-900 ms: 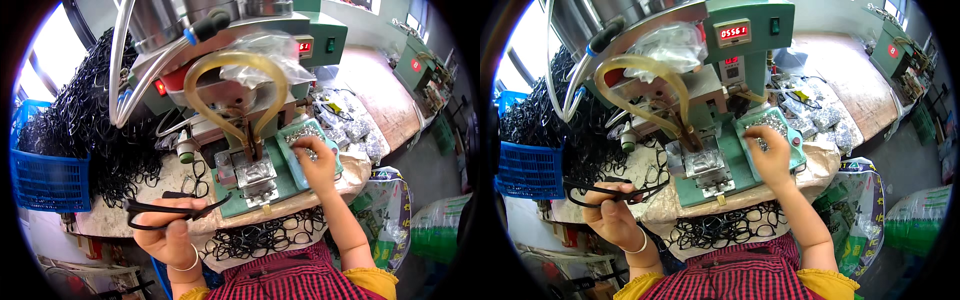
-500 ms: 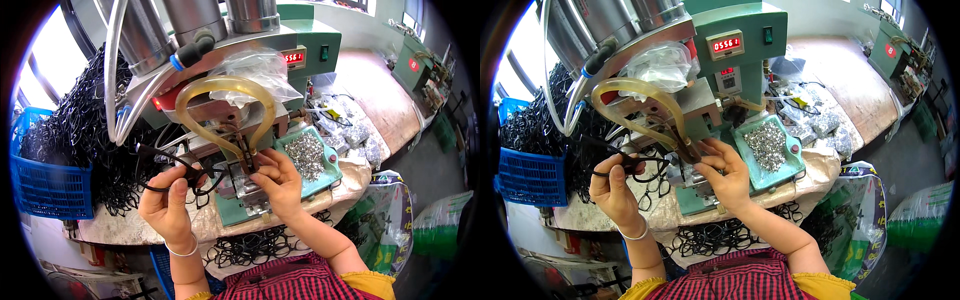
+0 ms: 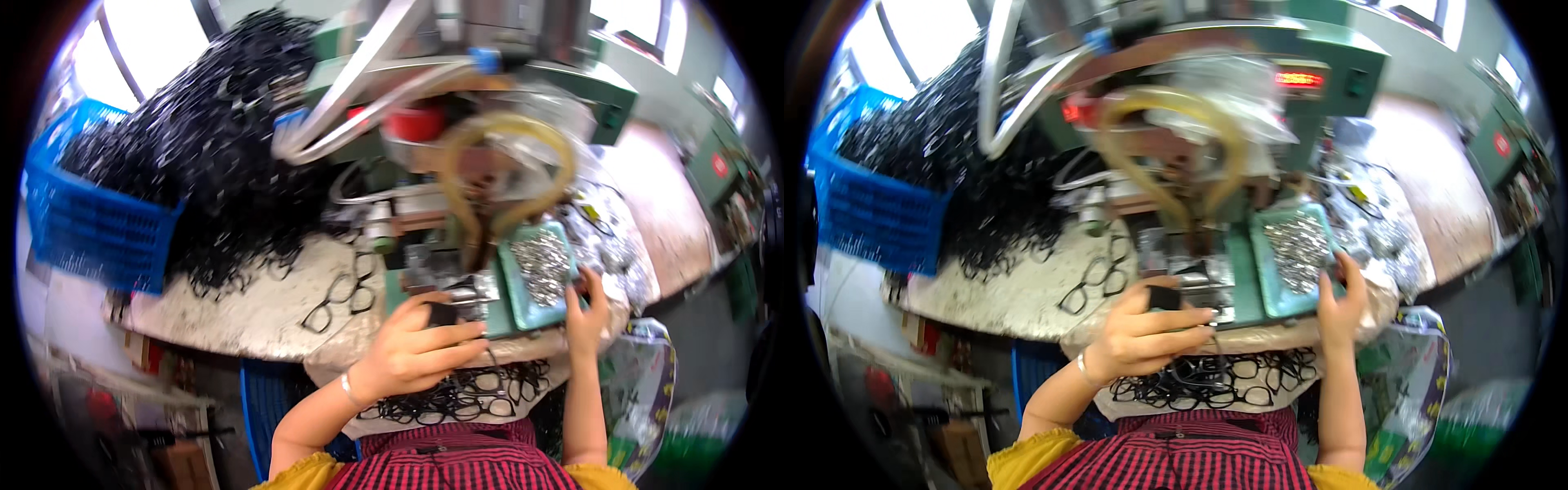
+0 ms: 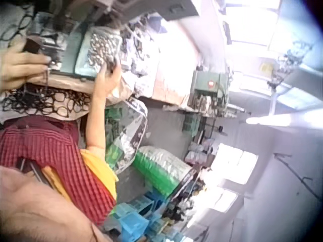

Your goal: The person repeatedly picks up black eyeglass frames from a pile, places them into a green jig on a machine, and presses a lever to attach small metal nose pads. After each cycle, the person removes the finished glasses and places them on the table, then repeats the process with the next frame.

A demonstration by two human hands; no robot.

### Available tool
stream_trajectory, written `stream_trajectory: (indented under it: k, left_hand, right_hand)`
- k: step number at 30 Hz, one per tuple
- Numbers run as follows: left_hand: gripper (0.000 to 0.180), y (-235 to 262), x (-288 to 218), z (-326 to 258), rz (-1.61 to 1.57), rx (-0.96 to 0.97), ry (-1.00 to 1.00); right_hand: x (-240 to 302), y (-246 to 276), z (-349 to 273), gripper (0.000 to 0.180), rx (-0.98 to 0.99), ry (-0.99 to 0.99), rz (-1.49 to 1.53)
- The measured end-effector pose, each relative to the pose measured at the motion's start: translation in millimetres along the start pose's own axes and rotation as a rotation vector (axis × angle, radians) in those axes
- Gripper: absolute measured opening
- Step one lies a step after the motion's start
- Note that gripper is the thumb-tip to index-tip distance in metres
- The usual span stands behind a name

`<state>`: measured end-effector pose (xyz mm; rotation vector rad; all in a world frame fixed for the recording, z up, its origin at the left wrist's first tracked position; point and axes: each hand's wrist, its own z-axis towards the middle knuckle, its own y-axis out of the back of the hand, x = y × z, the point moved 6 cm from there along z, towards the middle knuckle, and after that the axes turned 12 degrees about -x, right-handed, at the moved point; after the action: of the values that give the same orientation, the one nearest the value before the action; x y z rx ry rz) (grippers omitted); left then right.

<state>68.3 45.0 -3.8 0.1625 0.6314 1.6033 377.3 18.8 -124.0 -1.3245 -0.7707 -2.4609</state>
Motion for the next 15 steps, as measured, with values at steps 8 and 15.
stream_trajectory:
  k: [8,15]
  left_hand:
    - [0.035,-1.0,-7.9,-26.7,0.096,-0.153,0.067]
    - [0.018,67.6,161.9,-85.3,0.884,-0.172,0.426]
  right_hand:
    - [35.1,-46.9,-12.0,0.013,0.052,0.424,-0.365]
    - [51.7,-46.4,-3.0,0.010,-0.041,0.519,-0.264]
